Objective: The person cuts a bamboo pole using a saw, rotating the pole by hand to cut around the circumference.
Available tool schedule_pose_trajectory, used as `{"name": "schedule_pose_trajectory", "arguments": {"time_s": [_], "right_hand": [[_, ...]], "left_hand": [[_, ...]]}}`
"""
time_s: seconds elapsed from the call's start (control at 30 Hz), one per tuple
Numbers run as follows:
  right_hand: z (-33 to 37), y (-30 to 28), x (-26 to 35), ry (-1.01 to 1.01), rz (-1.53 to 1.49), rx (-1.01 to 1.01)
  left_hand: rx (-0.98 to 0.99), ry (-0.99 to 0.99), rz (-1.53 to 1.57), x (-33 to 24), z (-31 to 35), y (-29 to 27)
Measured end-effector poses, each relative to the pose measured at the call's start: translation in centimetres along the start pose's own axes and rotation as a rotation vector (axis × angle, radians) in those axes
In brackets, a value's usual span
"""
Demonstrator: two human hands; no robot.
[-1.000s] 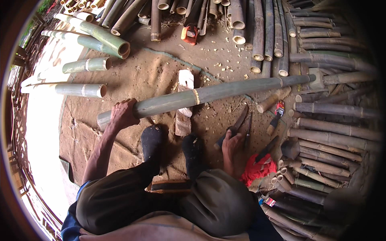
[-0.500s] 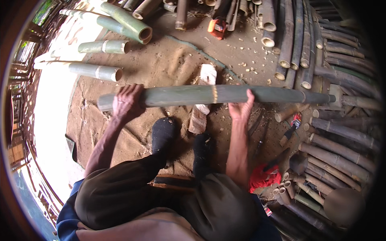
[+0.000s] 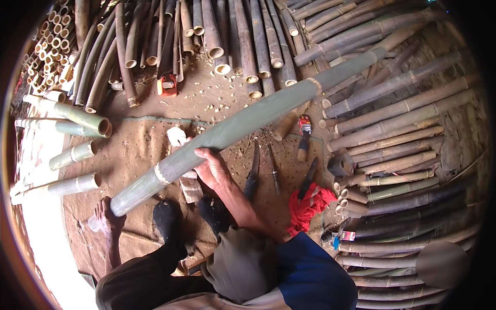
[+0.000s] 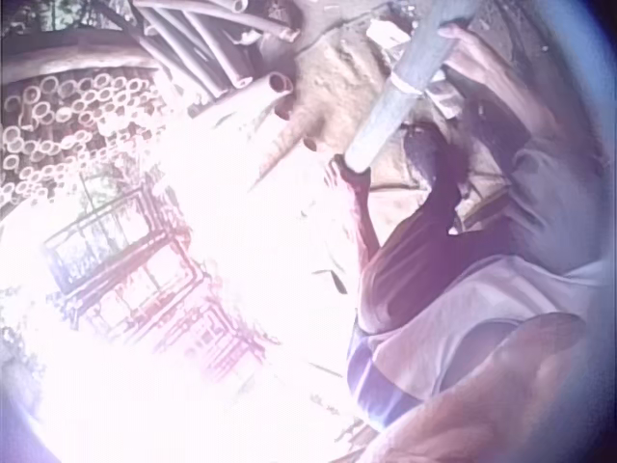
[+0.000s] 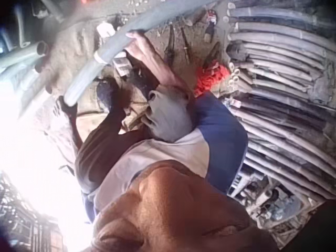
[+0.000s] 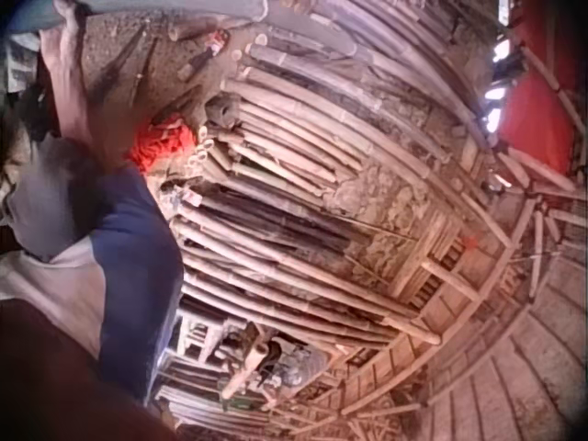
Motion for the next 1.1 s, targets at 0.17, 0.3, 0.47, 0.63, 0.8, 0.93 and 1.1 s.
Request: {"name": "schedule_pose_trajectory", "arguments": {"time_s": [0.17, 0.3, 0.47, 0.63, 0.8, 0.93, 1.1], "right_hand": [[2.0, 7.9, 3.6, -0.202, 0.252, 0.078], [3.1, 15.2, 8.3, -0.500, 0.554, 0.030], [6.4, 23.0, 15.9, -0.841, 0.697, 0.005], [9.9, 31.5, 21.4, -0.985, 0.974, 0.088], [10.3, 35.4, 22.8, -1.076, 1.117, 0.062], [8.7, 34.7, 20.2, -1.087, 1.325, 0.078], [6.0, 33.1, 16.8, -1.238, 1.387, 0.068]], "left_hand": [[-0.131, -0.083, 0.061, -0.9, -1.1, 0.6], [-0.165, -0.212, 0.267, -3.3, -4.0, 2.6], [-0.074, 0.053, 0.536, -10.3, -9.9, 3.3], [0.234, 0.470, 0.564, -15.6, -17.0, -1.4], [-0.048, 0.460, 1.102, -18.7, -27.1, -16.8], [-0.352, 0.491, 0.910, -23.0, -31.7, -29.1], [-0.471, 0.478, 1.162, -26.2, -36.2, -30.8]]}}
Point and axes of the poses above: each hand's wrist, its own z-axis away from the middle knuckle, its own y-axis out of the palm, x = y × z, the point moved 6 cm from there along -z, towards the middle knuckle, and after that the axes turned 10 degrees about y, right-handed, at the moved point
